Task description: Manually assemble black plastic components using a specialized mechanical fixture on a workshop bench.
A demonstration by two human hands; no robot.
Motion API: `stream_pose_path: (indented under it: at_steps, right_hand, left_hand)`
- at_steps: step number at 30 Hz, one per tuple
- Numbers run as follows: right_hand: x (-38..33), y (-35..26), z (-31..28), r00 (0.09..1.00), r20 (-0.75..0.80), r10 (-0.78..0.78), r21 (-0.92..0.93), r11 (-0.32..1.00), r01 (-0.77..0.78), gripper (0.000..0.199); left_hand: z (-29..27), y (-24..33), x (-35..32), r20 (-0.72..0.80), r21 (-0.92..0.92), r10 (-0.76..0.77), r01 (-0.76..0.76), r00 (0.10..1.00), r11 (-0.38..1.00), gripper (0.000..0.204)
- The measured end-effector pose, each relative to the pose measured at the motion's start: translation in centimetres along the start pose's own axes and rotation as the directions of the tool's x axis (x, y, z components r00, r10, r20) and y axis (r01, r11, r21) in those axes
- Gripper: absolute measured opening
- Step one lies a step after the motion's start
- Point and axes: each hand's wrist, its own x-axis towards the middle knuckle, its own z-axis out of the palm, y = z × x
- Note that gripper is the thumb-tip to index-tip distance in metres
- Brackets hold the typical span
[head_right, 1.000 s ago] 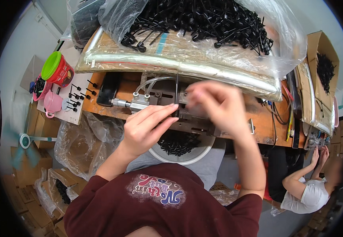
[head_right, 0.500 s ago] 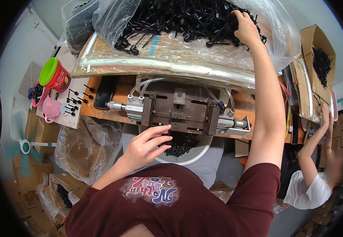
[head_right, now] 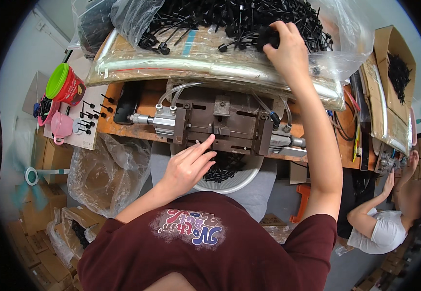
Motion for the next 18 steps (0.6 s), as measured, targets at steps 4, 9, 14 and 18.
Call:
stream_pose_path:
  at_steps: [4,9,14,18]
  right_hand:
    - [-1.5,-2.2,0.2,0.995,0.079,-0.068,0.051,0.997,0.064,0.033]
    - [-1.4,-2.7,-0.8,0.975,0.18,-0.134,0.124,0.986,0.113,0.026]
    - [-0.6,-2.5,-1.7,0.973,0.189,-0.134,0.06,0.99,0.125,0.023]
    - [0.9,-0.3,-1.9,0.989,0.146,-0.003,0.311,0.95,-0.043,0.02]
  left_hand:
    - [0.4,0.2,0.5,0.057,0.056,0.058,-0.061,0.997,0.997,0.023]
    - [0.7,0.0,1.5,0.108,0.139,0.038,-0.053,0.993,0.989,0.02]
    - [0.8,0.1,1.9,0.1,0.181,0.039,-0.057,0.994,0.982,0.022]
    - [0.9,-0.2,1.9,0.131,0.168,0.025,-0.047,0.991,0.985,0.023]
